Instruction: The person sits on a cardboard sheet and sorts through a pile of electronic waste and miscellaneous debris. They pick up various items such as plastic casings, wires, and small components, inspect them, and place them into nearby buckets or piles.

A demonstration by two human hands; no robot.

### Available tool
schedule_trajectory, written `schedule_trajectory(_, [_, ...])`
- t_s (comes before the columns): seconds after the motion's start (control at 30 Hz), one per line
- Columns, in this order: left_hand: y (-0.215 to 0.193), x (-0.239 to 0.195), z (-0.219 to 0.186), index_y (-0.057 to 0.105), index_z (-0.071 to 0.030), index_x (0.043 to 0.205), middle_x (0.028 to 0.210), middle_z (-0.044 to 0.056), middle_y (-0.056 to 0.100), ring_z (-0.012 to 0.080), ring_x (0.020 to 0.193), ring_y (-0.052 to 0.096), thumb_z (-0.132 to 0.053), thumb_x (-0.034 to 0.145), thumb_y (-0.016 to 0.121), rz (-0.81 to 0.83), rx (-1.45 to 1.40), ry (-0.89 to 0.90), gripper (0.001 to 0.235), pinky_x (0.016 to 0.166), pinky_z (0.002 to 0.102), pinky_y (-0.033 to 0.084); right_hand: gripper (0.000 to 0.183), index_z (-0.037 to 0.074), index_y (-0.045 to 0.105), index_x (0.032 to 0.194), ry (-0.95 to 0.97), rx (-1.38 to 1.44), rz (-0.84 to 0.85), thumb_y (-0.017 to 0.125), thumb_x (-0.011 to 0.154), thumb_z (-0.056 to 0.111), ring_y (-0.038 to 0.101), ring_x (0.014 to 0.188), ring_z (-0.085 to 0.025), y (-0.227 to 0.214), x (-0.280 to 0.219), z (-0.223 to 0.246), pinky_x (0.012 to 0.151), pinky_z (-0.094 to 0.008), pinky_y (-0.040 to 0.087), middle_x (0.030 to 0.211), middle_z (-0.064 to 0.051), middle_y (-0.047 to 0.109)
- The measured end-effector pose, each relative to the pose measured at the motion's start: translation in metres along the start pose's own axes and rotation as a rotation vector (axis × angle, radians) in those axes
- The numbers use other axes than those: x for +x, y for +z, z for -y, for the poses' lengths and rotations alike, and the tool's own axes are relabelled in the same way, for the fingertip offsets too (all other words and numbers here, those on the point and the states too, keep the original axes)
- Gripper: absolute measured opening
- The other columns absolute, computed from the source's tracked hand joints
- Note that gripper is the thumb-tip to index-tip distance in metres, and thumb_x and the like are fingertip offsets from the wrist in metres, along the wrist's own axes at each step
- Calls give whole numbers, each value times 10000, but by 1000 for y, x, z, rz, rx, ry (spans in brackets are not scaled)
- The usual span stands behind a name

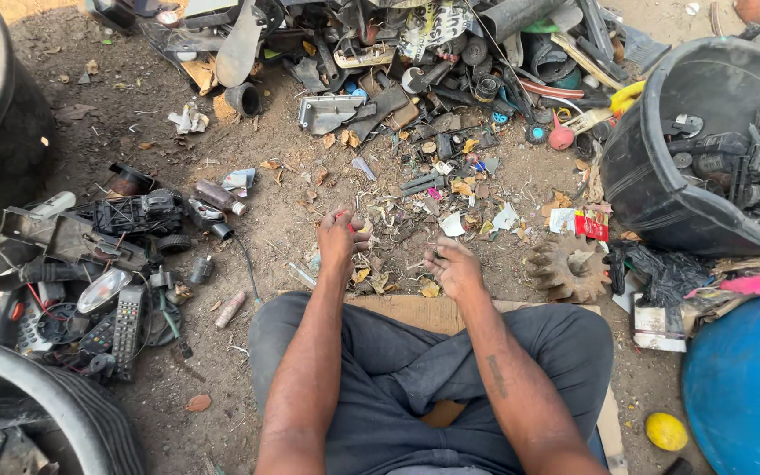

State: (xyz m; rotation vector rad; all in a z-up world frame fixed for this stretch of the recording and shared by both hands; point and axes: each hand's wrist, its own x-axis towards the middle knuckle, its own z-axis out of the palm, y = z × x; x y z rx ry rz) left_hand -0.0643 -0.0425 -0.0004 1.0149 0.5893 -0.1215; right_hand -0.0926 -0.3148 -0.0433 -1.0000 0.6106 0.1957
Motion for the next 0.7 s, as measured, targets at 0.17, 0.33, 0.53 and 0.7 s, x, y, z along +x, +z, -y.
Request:
schedule_trajectory(0.17, [-9, 9, 30, 532, -47, 1117, 801, 90, 560, 208, 574, 579, -180, 1009, 538, 4, -119, 17, 172, 445, 338, 468, 444, 4, 545, 1359, -255, -221, -264, 578, 919, -46, 675, 859, -239, 0, -11, -5, 770, -410, 594, 1051, -169, 638])
schedule_trajectory(0.33, [-11, 23, 52, 551, -20, 1083, 841, 110, 621, 224, 609, 643, -122, 981, 502, -60, -46, -89, 153, 475, 378, 545, 433, -69, 508, 1357, -354, -44, -37, 585, 931, -48, 725, 925, -269, 76, -46, -17, 812, -361, 653, 1119, -176, 649])
schedule_trajectory(0.53, [-12, 24, 62, 545, -24, 1061, 818, 135, 622, 232, 572, 619, -128, 969, 477, -92, -27, -88, 155, 444, 380, 521, 502, -91, 517, 1379, -366, -73, 183, 641, 894, -71, 718, 930, -261, 113, -65, -18, 782, -376, 632, 1159, -179, 626])
schedule_trajectory(0.7, [-6, 32, 61, 536, -47, 1057, 802, 107, 604, 208, 562, 596, -148, 979, 509, -92, -38, -75, 130, 420, 350, 459, 474, 32, 496, 1351, -411, -127, -197, 618, 896, -21, 684, 1033, -218, 90, -77, 3, 855, -343, 591, 1192, -121, 654])
